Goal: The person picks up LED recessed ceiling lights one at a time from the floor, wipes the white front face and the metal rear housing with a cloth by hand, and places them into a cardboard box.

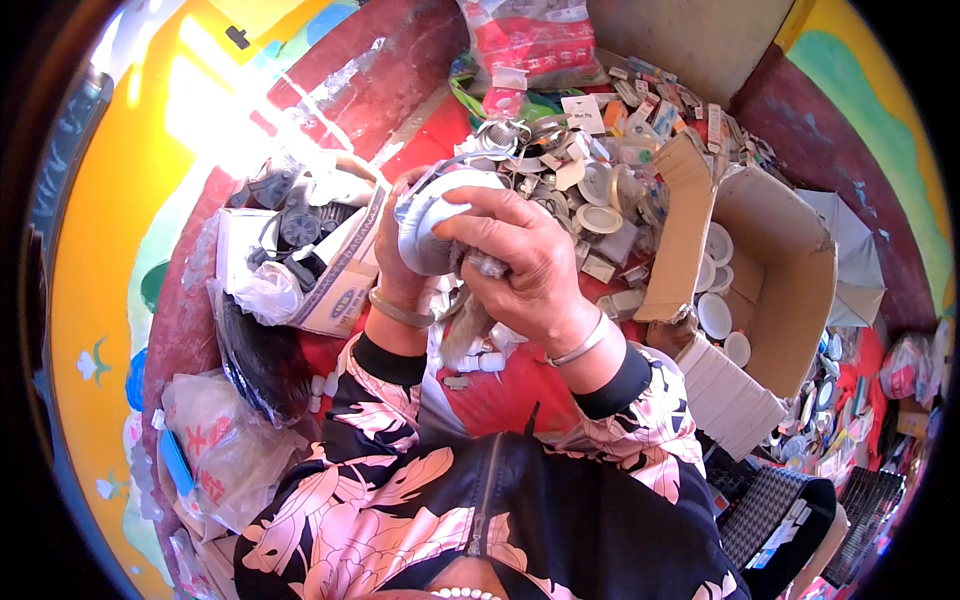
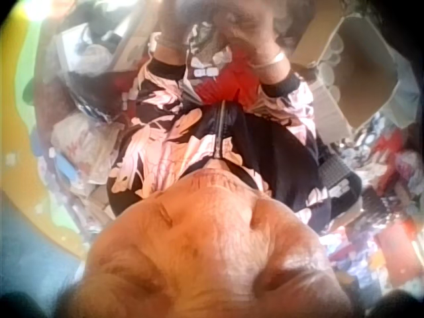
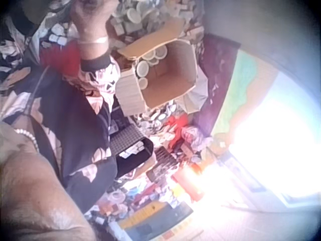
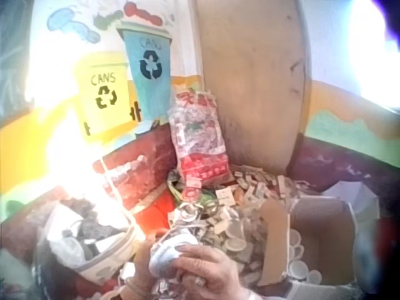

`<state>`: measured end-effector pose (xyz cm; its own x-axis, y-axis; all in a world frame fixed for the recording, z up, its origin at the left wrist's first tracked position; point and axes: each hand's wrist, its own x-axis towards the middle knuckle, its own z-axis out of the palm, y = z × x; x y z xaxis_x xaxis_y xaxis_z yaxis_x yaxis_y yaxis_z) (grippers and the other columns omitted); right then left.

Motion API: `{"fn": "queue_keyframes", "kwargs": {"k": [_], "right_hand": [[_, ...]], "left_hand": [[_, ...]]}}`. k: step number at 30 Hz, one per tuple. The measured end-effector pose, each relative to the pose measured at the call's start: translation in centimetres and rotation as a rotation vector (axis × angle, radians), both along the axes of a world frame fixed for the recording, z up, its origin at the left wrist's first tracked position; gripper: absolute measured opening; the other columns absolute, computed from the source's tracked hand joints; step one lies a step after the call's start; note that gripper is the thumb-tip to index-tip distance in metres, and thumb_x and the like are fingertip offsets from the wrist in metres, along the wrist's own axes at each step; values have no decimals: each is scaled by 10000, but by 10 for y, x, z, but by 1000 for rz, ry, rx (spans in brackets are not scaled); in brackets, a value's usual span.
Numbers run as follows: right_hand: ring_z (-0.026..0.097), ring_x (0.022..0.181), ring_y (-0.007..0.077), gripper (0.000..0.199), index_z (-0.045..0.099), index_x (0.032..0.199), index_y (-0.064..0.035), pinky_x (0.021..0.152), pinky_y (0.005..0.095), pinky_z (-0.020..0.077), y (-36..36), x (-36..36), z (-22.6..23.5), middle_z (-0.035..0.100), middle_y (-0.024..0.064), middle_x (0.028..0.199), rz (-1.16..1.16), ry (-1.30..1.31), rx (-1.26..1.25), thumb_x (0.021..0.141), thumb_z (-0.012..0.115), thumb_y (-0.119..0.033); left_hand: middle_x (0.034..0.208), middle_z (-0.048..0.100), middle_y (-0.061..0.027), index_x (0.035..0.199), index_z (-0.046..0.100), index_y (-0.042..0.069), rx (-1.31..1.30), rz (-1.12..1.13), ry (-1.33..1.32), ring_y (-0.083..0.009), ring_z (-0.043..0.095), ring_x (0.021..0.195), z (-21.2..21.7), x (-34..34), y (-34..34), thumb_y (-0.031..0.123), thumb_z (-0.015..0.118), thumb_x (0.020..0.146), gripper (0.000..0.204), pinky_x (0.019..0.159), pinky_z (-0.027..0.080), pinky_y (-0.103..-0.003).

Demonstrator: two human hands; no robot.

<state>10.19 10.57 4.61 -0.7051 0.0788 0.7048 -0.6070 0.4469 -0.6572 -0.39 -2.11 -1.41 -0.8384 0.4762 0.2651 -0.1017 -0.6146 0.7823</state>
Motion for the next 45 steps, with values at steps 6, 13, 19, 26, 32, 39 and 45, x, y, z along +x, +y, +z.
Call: {"fn": "queue_keyframes", "kwargs": {"k": [6, 13, 19, 26, 32, 39, 45], "right_hand": [[594, 825, 284, 478, 635, 1011, -92, 690, 367, 461, -3, -1, -3, 614, 84, 936, -218, 88, 222, 547, 647, 22], [594, 817, 271, 471, 628, 989, -89, 684, 359, 450, 2, -2, -3, 611, 74, 933, -320, 169, 288, 527, 654, 1], [596, 819, 247, 433, 625, 960, -91, 680, 354, 443, 3, 0, -4, 598, 55, 929, -409, 281, 396, 529, 630, -44], [593, 820, 257, 374, 618, 921, -78, 687, 354, 452, 4, -1, -2, 597, 67, 928, -354, 236, 346, 556, 613, 3], [578, 816, 289, 264, 609, 849, -44, 682, 344, 471, 14, 4, 13, 568, 105, 874, -74, -176, 112, 598, 659, 21], [569, 810, 274, 313, 613, 849, -84, 694, 360, 460, 2, -3, -7, 559, 71, 888, -369, 124, 314, 545, 652, -19], [581, 769, 263, 335, 648, 897, -57, 667, 353, 472, -9, -2, -19, 574, 87, 871, -445, 176, 352, 568, 682, -4]], "left_hand": [[1062, 566, -146, 1158, 452, -8, -68, 39, 46, -229, 571, 955, 5, 5, 1, 395, 365, 933, 469, 866, 456, -345], [1069, 559, -142, 1137, 459, -5, -197, 100, 262, -208, 568, 921, 17, 14, 0, 361, 349, 941, 429, 832, 462, -308], [998, 567, -132, 1060, 511, -28, -242, 247, 414, -182, 553, 881, 16, 22, 9, 252, 298, 947, 370, 789, 454, -287], [1009, 565, -110, 1049, 529, -23, -238, 234, 403, -170, 539, 899, 13, 22, 11, 249, 305, 957, 364, 805, 440, -284], [989, 573, -76, 1028, 559, -14, -250, 196, 283, -142, 525, 901, 9, 18, 8, 215, 319, 958, 339, 829, 408, -267], [987, 562, -90, 1038, 527, -13, -441, 498, 549, -163, 548, 850, -13, 26, 25, 243, 365, 946, 316, 781, 443, -261], [973, 557, -88, 1051, 523, 5, -241, 343, 214, -180, 555, 873, 4, 38, 27, 251, 355, 944, 316, 807, 454, -292]]}}
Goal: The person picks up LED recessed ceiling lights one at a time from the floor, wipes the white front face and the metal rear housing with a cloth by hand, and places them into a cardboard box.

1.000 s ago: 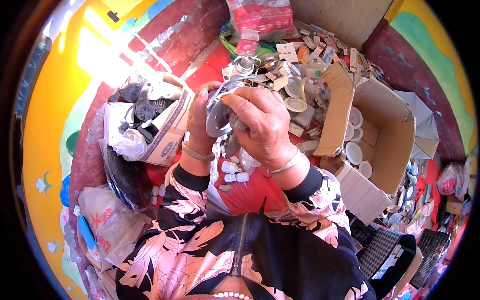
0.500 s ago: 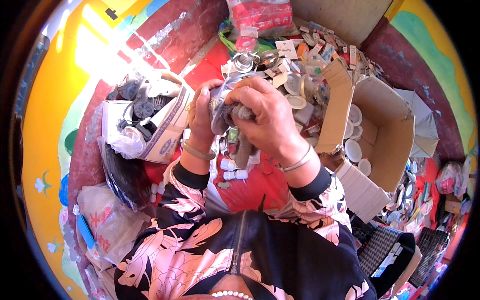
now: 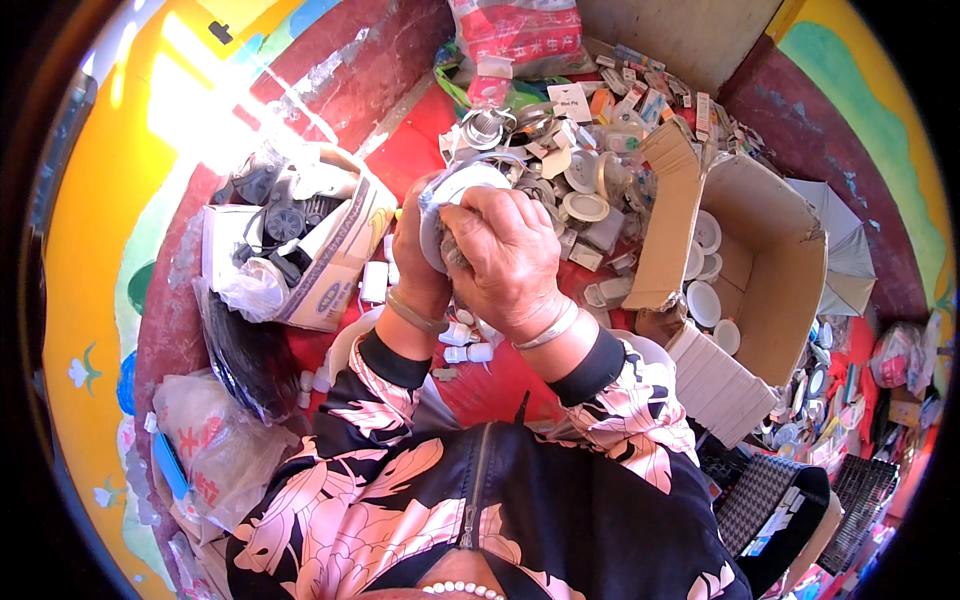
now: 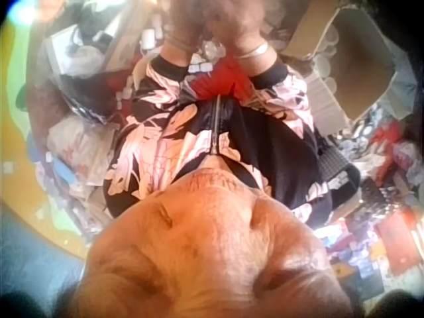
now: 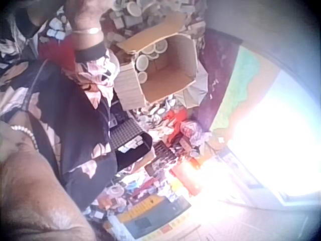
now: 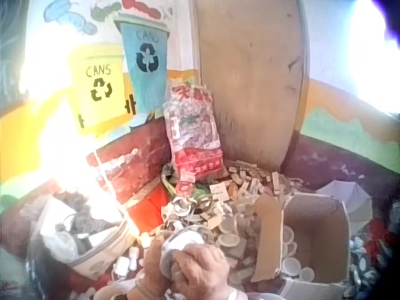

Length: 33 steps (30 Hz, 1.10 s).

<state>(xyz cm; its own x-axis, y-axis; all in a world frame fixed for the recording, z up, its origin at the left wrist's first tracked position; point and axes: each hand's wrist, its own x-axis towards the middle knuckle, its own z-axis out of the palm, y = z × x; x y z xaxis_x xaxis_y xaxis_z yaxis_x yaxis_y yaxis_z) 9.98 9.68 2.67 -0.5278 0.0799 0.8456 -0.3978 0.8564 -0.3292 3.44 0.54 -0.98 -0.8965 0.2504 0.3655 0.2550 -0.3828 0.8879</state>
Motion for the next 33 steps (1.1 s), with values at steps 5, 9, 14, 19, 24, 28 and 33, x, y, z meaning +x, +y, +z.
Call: {"fn": "queue_keyframes", "kwargs": {"k": [5, 9, 14, 19, 24, 28, 33], "right_hand": [[580, 779, 258, 342, 647, 930, -41, 677, 336, 471, -4, 2, 3, 572, 93, 885, 46, -31, -83, 590, 651, 4], [594, 759, 232, 243, 652, 887, 6, 666, 293, 474, -3, 7, 15, 591, 115, 868, 158, -143, -376, 649, 616, 36], [558, 734, 105, 153, 645, 855, 20, 650, 252, 454, 19, 7, 25, 596, 58, 774, 370, -433, -732, 719, 581, -10], [517, 695, 45, 163, 634, 903, -9, 592, 206, 429, 26, 16, 35, 589, 3, 752, 466, -726, -1216, 745, 627, -47], [485, 665, 54, 143, 582, 879, -17, 580, 213, 417, 22, 13, 26, 555, -11, 733, 347, -543, -1011, 743, 618, -41], [455, 647, 66, 127, 545, 865, -29, 578, 225, 409, 20, 8, 18, 524, -4, 712, 213, -424, -923, 748, 594, -35], [428, 632, 62, 116, 538, 872, -30, 560, 228, 398, 19, 0, 10, 489, -2, 688, 31, -301, -909, 763, 575, -32]], "left_hand": [[963, 559, -95, 1051, 534, -5, 216, -132, -266, -159, 533, 866, 2, -14, -5, 216, 307, 951, 332, 802, 440, -282], [987, 557, -100, 1068, 521, -20, 60, -36, -44, -158, 527, 893, 7, -16, -11, 247, 300, 959, 364, 820, 429, -288], [993, 563, -103, 1044, 536, -31, -88, 63, 207, -157, 521, 913, 12, -15, -16, 213, 297, 954, 354, 833, 418, -293], [1031, 569, -147, 1042, 532, -49, -234, 190, 562, -219, 541, 955, 8, -22, -20, 181, 303, 935, 342, 875, 418, -331], [968, 571, -197, 1009, 533, -73, -213, 253, 697, -287, 565, 885, 11, -20, -18, 79, 374, 872, 259, 810, 448, -365], [980, 560, -195, 1033, 532, -68, -251, 219, 691, -284, 558, 895, 12, -19, -14, 52, 382, 875, 248, 819, 442, -362], [987, 546, -195, 1034, 532, -63, -330, 168, 663, -303, 545, 912, 9, -16, -10, 37, 386, 883, 232, 835, 429, -360]]}}
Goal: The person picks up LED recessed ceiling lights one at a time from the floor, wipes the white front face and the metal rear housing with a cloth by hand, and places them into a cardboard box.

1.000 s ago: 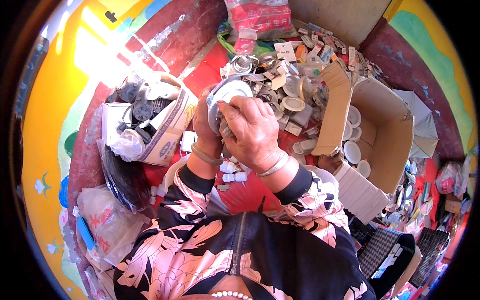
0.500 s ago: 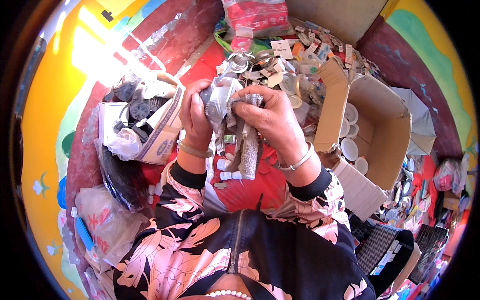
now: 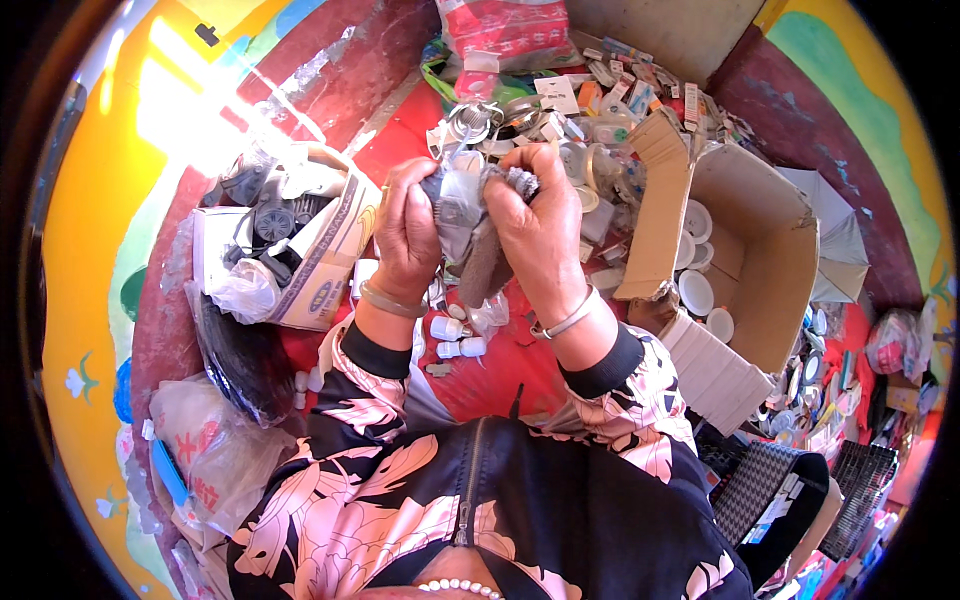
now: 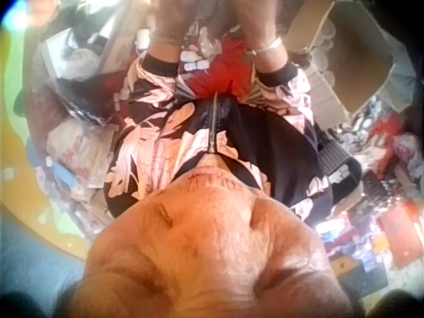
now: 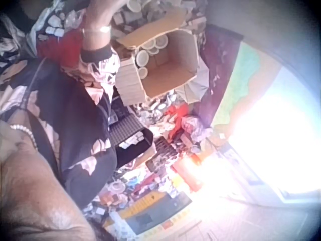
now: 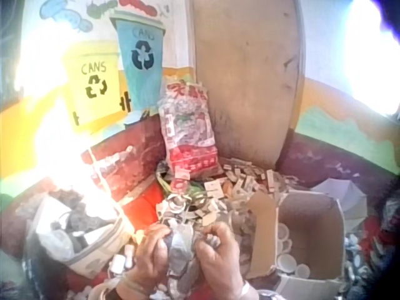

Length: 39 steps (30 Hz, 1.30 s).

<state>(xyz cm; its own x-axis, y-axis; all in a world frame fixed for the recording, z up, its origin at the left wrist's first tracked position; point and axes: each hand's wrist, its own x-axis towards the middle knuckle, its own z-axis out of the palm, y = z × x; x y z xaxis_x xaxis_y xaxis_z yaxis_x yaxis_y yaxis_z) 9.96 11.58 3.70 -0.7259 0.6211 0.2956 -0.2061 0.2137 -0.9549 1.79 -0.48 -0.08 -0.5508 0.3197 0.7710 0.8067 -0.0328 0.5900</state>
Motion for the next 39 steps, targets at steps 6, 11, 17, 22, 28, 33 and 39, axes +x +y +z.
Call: {"fn": "queue_keyframes", "kwargs": {"k": [6, 11, 17, 22, 28, 33, 39], "right_hand": [[504, 700, 71, 101, 531, 940, -55, 608, 209, 419, 37, -2, 6, 551, 16, 818, 120, 257, -525, 843, 556, -67], [482, 923, 189, 280, 479, 1071, -85, 827, 304, 396, 65, 24, 16, 520, 78, 918, 498, 429, -578, 897, 487, -305], [440, 792, 171, 377, 434, 834, -78, 764, 284, 377, 68, 20, 17, 482, 71, 783, 646, 334, -324, 704, 649, -360], [491, 664, 139, 216, 510, 712, -53, 724, 275, 409, 71, 20, 19, 525, 40, 691, 615, 143, -127, 775, 645, -209], [567, 671, 78, 170, 594, 927, -9, 590, 205, 455, 57, 15, 35, 608, 22, 787, 219, -38, -504, 813, 660, -115], [605, 707, 99, 189, 585, 971, -7, 661, 225, 505, 77, 11, 13, 619, 30, 819, 482, -119, -581, 796, 631, -65], [569, 700, 73, 158, 632, 925, -10, 626, 198, 459, 68, 8, 7, 600, 1, 809, 436, -155, -436, 769, 654, -17]], "left_hand": [[958, 582, -149, 1012, 545, -39, 113, -197, -371, -231, 565, 881, -4, 1, 2, 107, 392, 914, 233, 818, 431, -309], [1020, 586, -159, 1124, 488, 13, 227, -313, -542, -235, 600, 876, -36, -18, -1, 112, 550, 867, 283, 780, 487, -320], [1065, 586, -157, 1192, 443, 33, 360, -514, -930, -239, 613, 918, -44, -25, -8, 57, 726, 719, 552, 783, 507, -324], [1089, 594, -134, 1165, 475, 3, 176, -483, -931, -206, 605, 965, -42, -18, -8, 84, 657, 783, 430, 827, 487, -304], [1096, 599, -107, 1156, 511, -8, -91, -597, -727, -185, 603, 972, -24, -11, -11, 81, 429, 924, 261, 832, 494, -305], [1056, 611, -105, 1151, 535, -4, 190, -789, -1282, -175, 618, 918, -33, -16, -8, 67, 446, 914, 263, 809, 510, -301], [954, 628, -77, 1083, 578, -11, 138, -686, -1429, -139, 616, 836, -6, -1, -7, 133, 493, 907, 243, 741, 507, -271]]}}
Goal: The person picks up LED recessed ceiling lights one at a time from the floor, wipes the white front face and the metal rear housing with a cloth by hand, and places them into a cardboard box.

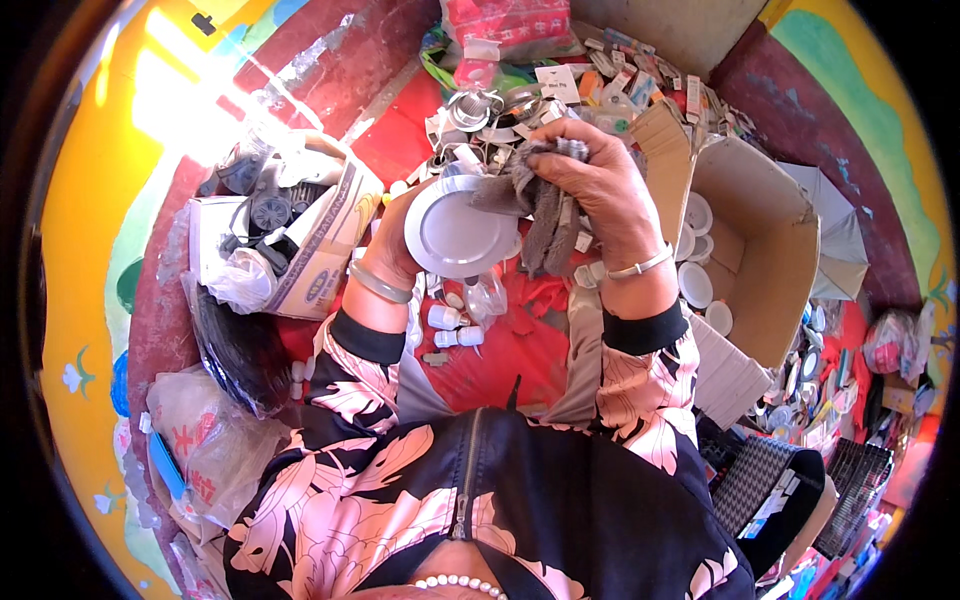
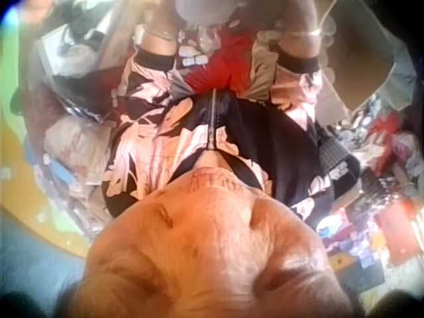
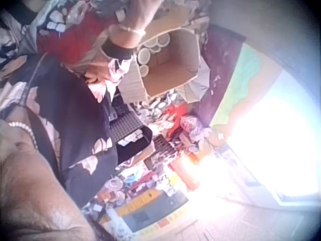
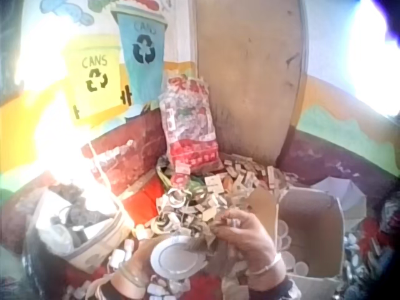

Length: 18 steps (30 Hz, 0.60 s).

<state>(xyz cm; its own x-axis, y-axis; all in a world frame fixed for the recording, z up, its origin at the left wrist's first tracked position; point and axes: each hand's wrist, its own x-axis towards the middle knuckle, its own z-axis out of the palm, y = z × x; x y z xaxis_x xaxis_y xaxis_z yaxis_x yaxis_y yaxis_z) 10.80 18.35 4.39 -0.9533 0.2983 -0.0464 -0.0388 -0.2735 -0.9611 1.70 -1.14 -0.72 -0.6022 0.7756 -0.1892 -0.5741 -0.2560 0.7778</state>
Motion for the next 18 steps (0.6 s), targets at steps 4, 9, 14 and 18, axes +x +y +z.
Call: {"fn": "queue_keyframes", "kwargs": {"k": [4, 9, 14, 18], "right_hand": [[544, 747, 74, 99, 653, 853, 1, 668, 216, 447, -7, -8, -10, 601, -6, 799, 108, 49, 319, 755, 657, -16], [528, 714, 72, 143, 641, 859, -4, 654, 236, 447, -5, -9, -12, 592, 11, 758, 176, 27, 497, 722, 677, -19], [524, 680, 75, 139, 627, 844, -10, 617, 241, 444, -5, -7, -7, 579, 3, 712, 261, -74, 540, 721, 685, -37], [521, 660, 78, 174, 619, 862, -15, 599, 244, 440, -3, -8, -10, 567, -4, 690, 290, -116, 585, 712, 697, -59]], "left_hand": [[923, 625, -60, 1031, 603, -7, -143, -8, 154, -121, 606, 806, -5, 2, -2, 158, 514, 900, 228, 699, 495, -256], [906, 621, -65, 1011, 616, 11, -148, -67, 4, -119, 603, 788, -12, -5, -2, 146, 524, 891, 203, 683, 489, -265], [860, 632, -100, 975, 625, 23, -258, -59, 628, -166, 619, 768, -38, -13, 2, 82, 542, 829, 178, 677, 490, -290], [948, 642, -105, 1030, 608, -15, -308, -119, 1058, -142, 618, 845, -44, -20, -1, 86, 488, 871, 223, 732, 485, -248]]}}
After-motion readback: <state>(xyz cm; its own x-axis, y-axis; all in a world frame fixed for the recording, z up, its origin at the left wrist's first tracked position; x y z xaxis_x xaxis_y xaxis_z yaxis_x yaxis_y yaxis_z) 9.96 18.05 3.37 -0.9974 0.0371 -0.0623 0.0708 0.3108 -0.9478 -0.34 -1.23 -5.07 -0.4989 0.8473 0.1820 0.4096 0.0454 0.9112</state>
